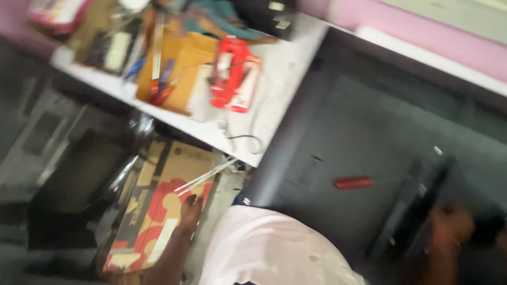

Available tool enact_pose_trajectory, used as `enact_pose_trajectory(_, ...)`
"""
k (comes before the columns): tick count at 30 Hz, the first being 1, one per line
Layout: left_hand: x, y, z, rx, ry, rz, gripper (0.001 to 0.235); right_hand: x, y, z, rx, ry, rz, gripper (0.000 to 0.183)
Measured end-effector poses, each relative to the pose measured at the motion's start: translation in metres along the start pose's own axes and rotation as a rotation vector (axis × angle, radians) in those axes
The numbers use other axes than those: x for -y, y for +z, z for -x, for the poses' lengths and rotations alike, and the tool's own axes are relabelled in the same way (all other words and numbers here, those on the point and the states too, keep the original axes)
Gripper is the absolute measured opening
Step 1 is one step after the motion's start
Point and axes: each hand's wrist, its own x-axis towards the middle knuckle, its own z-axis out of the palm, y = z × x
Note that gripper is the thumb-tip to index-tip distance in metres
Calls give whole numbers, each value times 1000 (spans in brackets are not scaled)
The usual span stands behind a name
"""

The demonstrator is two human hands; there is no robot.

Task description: The person uses a screwdriver to tighten screws on the back of a flat-screen TV and then attaches two metal mounting brackets to the TV using screws. A second person assists by working on the opposite side of the TV.

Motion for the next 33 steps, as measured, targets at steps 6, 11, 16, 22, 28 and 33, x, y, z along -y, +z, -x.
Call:
enact_pose_trajectory(6, -9, -19, -78, -58, -51, 374, 59, 37, -14, 36, -58, -19, 48, 22)
enact_pose_trajectory(11, -25, -7, -202, 26, -246, 774, 62, 168, -5, 62, -170, -306, 42, 23)
enact_pose_trajectory(16, -56, 25, -319, -60, -504, 1002, 79, 378, -9, 110, 50, -820, -185, 25)
enact_pose_trajectory(22, -100, 43, -361, -441, -712, 1314, 69, 622, -12, 150, 446, -1324, -416, 25)
enact_pose_trajectory(28, -124, 36, -357, -604, -814, 1378, 59, 784, 90, 154, 560, -1665, -30, 30)
enact_pose_trajectory(33, -127, 38, -354, -583, -884, 1314, 53, 805, 168, 165, 523, -1890, 365, 14)
